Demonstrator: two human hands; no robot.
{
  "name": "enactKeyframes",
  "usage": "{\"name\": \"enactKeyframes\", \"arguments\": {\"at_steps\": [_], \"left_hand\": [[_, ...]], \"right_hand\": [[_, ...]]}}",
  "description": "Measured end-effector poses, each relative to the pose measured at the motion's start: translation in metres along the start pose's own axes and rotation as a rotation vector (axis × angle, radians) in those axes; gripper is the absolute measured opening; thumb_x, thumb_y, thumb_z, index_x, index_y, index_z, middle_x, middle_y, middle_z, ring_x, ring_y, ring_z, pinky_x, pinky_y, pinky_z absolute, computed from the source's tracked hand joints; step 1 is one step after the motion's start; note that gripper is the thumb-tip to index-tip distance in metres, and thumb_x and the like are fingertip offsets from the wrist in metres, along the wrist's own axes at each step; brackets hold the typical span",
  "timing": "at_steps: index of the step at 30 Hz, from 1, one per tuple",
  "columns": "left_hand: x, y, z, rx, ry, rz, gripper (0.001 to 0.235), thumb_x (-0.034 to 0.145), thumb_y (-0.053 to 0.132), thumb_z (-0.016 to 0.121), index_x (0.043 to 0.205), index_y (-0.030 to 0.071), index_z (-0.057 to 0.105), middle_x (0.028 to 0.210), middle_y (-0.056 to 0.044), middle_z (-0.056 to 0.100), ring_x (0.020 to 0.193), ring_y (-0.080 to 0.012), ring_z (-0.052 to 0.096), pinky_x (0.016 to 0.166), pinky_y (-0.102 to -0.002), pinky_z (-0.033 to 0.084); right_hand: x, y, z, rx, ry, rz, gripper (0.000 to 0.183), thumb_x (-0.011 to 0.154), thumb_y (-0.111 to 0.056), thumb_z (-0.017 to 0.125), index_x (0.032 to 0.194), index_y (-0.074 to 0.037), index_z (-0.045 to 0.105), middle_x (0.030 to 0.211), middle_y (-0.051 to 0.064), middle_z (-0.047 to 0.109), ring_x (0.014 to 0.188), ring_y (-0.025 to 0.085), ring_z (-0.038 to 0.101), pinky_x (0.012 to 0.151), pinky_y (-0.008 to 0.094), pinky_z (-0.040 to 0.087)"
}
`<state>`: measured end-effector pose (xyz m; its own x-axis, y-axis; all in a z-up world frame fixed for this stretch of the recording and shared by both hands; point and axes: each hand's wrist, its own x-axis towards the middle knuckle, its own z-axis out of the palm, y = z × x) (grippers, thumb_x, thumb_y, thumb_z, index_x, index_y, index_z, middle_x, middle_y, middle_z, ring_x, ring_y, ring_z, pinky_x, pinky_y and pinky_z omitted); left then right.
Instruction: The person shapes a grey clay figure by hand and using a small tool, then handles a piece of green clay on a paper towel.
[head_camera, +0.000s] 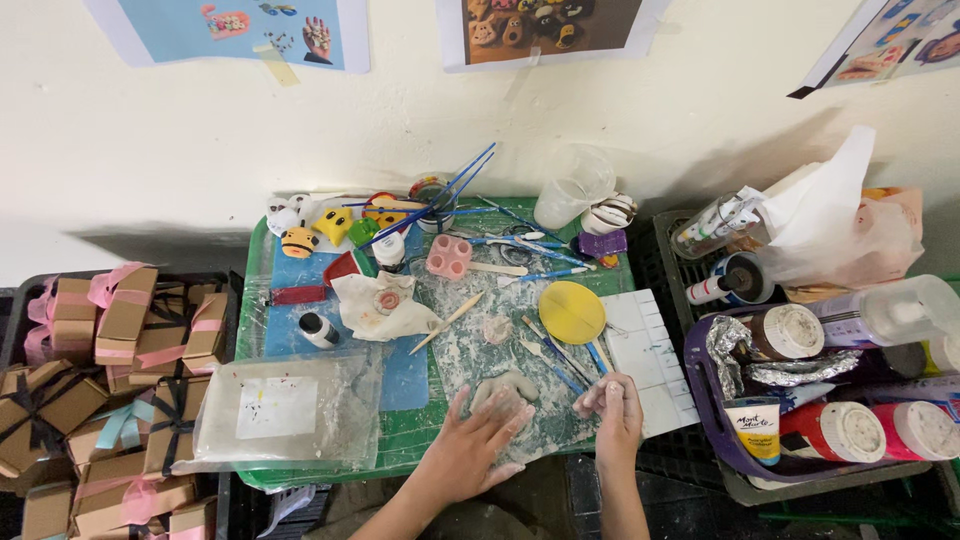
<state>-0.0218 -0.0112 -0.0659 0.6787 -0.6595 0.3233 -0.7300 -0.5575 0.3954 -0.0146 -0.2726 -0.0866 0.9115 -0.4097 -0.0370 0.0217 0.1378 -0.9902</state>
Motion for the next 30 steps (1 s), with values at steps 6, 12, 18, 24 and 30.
{"name": "enactKeyframes", "arguments": {"at_steps": [6, 12, 18, 24, 30], "left_hand": [[-0.002, -0.005, 0.009, -0.040, -0.067, -0.039, 0.075, 0.099, 0.052, 0.055, 0.158, 0.009, 0.037, 0.145, -0.012, 0.056, 0.151, -0.0320, 0.031, 0.119, -0.067, 0.006], [-0.003, -0.004, 0.006, -0.003, 0.027, -0.081, 0.073, 0.100, 0.049, 0.056, 0.154, 0.003, 0.038, 0.150, -0.022, 0.054, 0.152, -0.0346, 0.027, 0.120, -0.064, 0.005], [0.000, -0.008, -0.005, -0.176, -0.154, -0.201, 0.080, 0.095, 0.051, 0.062, 0.153, 0.003, 0.037, 0.147, -0.027, 0.047, 0.155, -0.0399, 0.019, 0.116, -0.069, -0.005], [0.000, -0.010, -0.011, -0.237, 0.048, -0.228, 0.090, 0.093, 0.052, 0.064, 0.156, -0.004, 0.034, 0.157, -0.031, 0.040, 0.155, -0.0376, 0.022, 0.119, -0.066, -0.003], [-0.002, -0.011, -0.003, -0.131, -0.017, -0.145, 0.086, 0.091, 0.057, 0.068, 0.153, 0.004, 0.041, 0.155, -0.030, 0.040, 0.152, -0.0341, 0.025, 0.116, -0.070, -0.005]], "right_hand": [[-0.005, 0.000, -0.004, -0.032, 0.012, 0.029, 0.022, 0.110, -0.018, 0.040, 0.101, -0.005, 0.055, 0.076, 0.006, 0.058, 0.069, 0.018, 0.061, 0.064, 0.032, 0.051], [-0.011, 0.018, 0.000, -0.091, -0.038, -0.025, 0.019, 0.108, -0.015, 0.041, 0.100, -0.004, 0.055, 0.078, 0.006, 0.060, 0.070, 0.018, 0.064, 0.065, 0.031, 0.051], [-0.022, 0.023, 0.017, -0.105, 0.005, -0.262, 0.019, 0.109, -0.016, 0.039, 0.100, -0.004, 0.051, 0.089, 0.008, 0.062, 0.069, 0.016, 0.062, 0.062, 0.029, 0.049], [-0.020, 0.030, 0.017, -0.068, 0.129, -0.190, 0.017, 0.106, -0.020, 0.038, 0.103, -0.006, 0.047, 0.092, 0.008, 0.062, 0.064, 0.013, 0.059, 0.059, 0.029, 0.050], [-0.020, 0.054, 0.004, -0.135, -0.022, -0.077, 0.028, 0.110, -0.021, 0.042, 0.094, -0.001, 0.054, 0.061, 0.007, 0.050, 0.051, 0.013, 0.049, 0.049, 0.030, 0.046]]}}
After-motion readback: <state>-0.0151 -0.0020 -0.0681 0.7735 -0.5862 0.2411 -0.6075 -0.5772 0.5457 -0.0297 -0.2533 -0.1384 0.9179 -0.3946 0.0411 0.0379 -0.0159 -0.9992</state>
